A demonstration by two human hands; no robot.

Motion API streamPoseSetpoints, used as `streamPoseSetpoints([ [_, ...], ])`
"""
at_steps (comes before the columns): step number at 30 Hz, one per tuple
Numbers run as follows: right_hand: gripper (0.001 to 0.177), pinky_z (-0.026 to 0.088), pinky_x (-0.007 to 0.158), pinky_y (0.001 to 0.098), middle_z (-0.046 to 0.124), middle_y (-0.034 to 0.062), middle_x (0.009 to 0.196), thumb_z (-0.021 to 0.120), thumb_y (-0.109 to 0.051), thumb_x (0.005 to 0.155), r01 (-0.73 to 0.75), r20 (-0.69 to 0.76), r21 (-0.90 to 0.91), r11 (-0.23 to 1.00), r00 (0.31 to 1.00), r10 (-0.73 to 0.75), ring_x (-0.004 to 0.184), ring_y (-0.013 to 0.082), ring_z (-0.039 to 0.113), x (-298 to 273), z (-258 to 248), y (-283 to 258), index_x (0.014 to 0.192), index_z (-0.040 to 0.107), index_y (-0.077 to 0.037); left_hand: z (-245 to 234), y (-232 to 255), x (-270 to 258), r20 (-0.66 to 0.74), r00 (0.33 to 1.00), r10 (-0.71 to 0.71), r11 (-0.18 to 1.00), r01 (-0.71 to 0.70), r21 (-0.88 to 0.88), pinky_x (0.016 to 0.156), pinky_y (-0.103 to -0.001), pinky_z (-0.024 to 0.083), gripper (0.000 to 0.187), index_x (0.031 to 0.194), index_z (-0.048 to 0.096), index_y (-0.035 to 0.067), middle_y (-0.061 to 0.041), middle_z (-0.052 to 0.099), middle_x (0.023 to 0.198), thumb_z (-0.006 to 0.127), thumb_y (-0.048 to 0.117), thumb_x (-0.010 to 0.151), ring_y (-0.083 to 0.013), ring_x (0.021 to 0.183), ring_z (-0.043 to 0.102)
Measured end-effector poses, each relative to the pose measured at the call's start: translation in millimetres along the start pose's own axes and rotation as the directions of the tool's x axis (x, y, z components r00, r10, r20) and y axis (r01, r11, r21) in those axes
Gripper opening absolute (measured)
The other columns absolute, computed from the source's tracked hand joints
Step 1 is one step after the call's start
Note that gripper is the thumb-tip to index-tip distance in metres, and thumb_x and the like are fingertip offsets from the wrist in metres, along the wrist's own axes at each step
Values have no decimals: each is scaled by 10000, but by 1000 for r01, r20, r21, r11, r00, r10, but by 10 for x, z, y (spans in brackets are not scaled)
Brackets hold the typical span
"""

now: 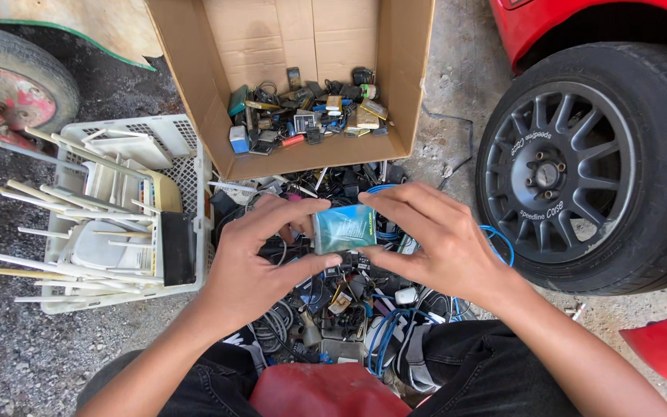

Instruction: The person sits on the ground and sorts through a pile of electronic waste, picking up various chargers, adapters, and cables one by one. They inspect each item briefly and place it into a cardboard box.

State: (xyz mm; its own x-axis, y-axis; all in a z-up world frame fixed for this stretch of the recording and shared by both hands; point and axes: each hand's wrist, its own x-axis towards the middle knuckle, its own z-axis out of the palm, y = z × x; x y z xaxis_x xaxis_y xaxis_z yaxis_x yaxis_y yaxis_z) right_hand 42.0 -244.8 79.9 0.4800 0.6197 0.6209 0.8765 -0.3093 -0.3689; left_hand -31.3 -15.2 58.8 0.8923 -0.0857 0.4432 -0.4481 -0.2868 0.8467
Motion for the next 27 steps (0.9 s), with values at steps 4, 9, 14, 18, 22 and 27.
streamPoseSetpoints([
  [4,425,577,928,450,654,187,1180,697,-281,1004,198,147,-142,970,973,-177,1013,311,676,-68,26,42,1289,641,29,-1,-22,-5,-31,999,-43,992,47,116,752,-253,521,488,1201,727,100,-15,713,907,925,211,769,-122,817,570],
  [9,194,507,798,368,688,112,963,697,-132,967,-96,122,168,981,990,76,876,255,635,-59,190,-39,1098,707,11,52,-202,3,40,951,-307,915,306,-263,642,-205,490,304,974,783,62,-27,773,891,910,197,732,-69,763,660],
  [14,113,424,520,230,692,33,768,772,-49,874,-482,240,565,670,873,425,637,93,524,-140,334,108,986,765,-54,91,-308,21,68,902,-427,810,415,-414,670,-247,592,239,1043,786,10,-114,763,845,846,110,834,-106,768,689],
  [18,124,452,508,241,678,91,706,730,1,872,-540,309,667,512,827,470,657,118,539,-150,365,176,979,792,1,126,-441,-18,69,886,-458,787,440,-432,709,-286,596,274,1106,770,-19,-172,761,881,796,163,903,-136,796,675],
  [22,110,464,514,230,674,105,681,717,4,886,-535,322,708,461,825,463,657,116,549,-160,399,184,962,796,13,138,-408,26,71,885,-461,786,443,-431,717,-308,606,231,1070,769,-5,-167,742,868,779,175,924,-122,786,661],
  [27,94,495,565,244,698,118,697,704,28,905,-515,320,760,397,828,461,697,112,538,-186,455,211,929,794,35,170,-412,33,40,873,-485,785,456,-419,701,-274,598,250,1059,775,-15,-154,749,864,807,172,897,-117,797,659],
])
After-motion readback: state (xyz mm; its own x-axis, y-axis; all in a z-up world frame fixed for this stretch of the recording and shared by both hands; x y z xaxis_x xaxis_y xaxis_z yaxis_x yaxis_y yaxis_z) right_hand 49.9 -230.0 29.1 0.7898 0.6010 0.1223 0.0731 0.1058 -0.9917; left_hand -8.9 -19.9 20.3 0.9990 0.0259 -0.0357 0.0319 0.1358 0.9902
